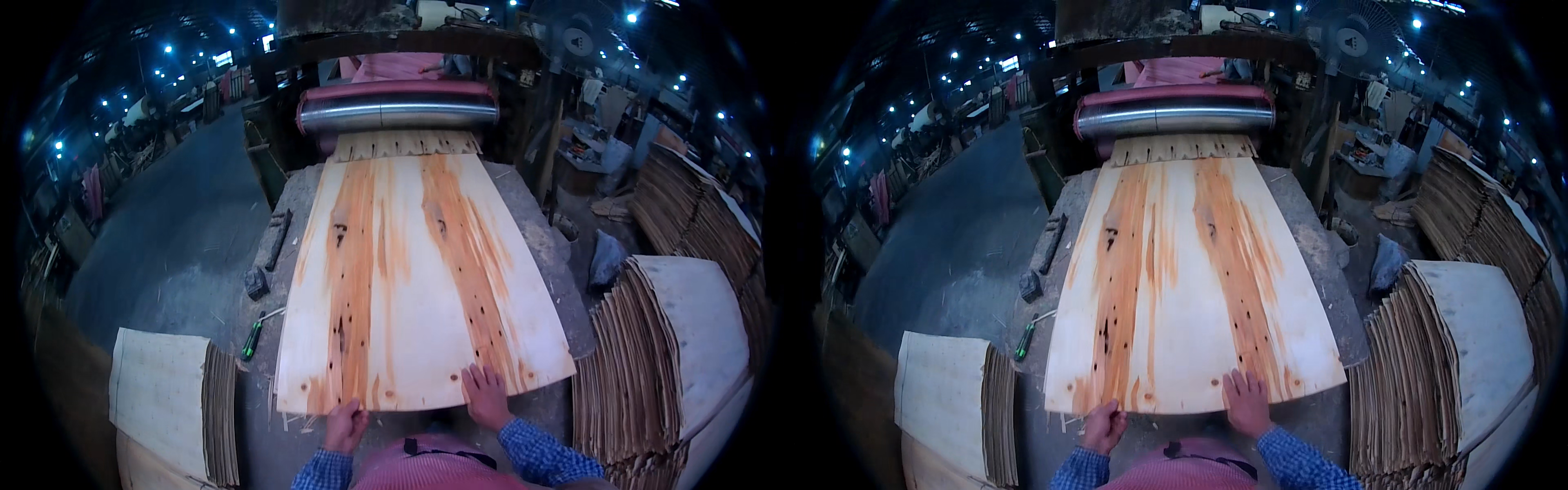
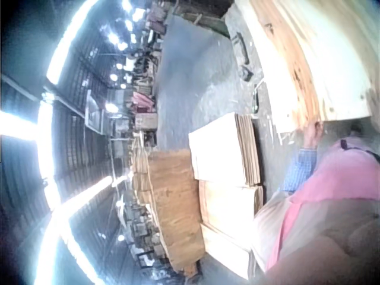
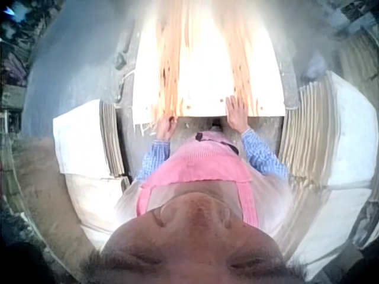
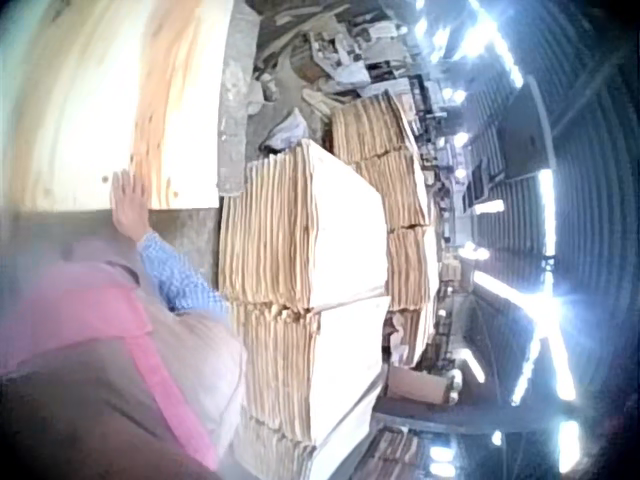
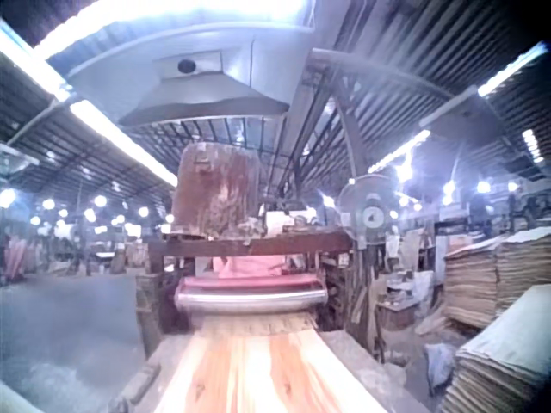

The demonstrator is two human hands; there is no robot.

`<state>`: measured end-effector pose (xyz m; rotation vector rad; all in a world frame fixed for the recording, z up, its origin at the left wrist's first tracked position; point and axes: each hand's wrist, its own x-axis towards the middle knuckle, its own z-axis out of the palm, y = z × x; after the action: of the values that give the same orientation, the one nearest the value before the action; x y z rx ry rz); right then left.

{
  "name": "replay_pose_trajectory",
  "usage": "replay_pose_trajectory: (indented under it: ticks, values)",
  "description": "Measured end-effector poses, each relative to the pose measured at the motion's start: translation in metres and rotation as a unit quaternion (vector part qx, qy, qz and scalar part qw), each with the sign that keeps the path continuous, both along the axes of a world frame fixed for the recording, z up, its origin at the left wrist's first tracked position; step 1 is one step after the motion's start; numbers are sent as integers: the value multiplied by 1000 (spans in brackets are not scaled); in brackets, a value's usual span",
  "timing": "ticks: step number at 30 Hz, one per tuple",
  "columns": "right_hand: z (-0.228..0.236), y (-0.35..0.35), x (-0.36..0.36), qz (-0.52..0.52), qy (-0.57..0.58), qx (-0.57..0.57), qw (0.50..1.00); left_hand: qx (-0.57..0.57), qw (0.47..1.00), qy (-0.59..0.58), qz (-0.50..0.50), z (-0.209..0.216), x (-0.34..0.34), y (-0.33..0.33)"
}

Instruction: The person picks up thin wood veneer sheets from a stack and feeds them through a motorized glue spreading machine one at a time.

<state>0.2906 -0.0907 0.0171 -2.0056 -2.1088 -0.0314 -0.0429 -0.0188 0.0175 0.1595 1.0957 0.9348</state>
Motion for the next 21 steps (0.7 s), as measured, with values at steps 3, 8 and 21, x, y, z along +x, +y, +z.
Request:
replay_pose_trajectory:
  ticks: [3, 8, 21]
  values:
    - [49, -32, -5, -4, 17, -25, 1000, -14, 999, -40, -16, 2, -17, -30]
    - [22, -48, -1, 36, -10, -32, 999, -6, 1000, 25, -19, -28, -19, -69]
    - [-35, 169, 61, -21, 42, 28, 998, -1, 999, -27, 28, -30, 4, 9]
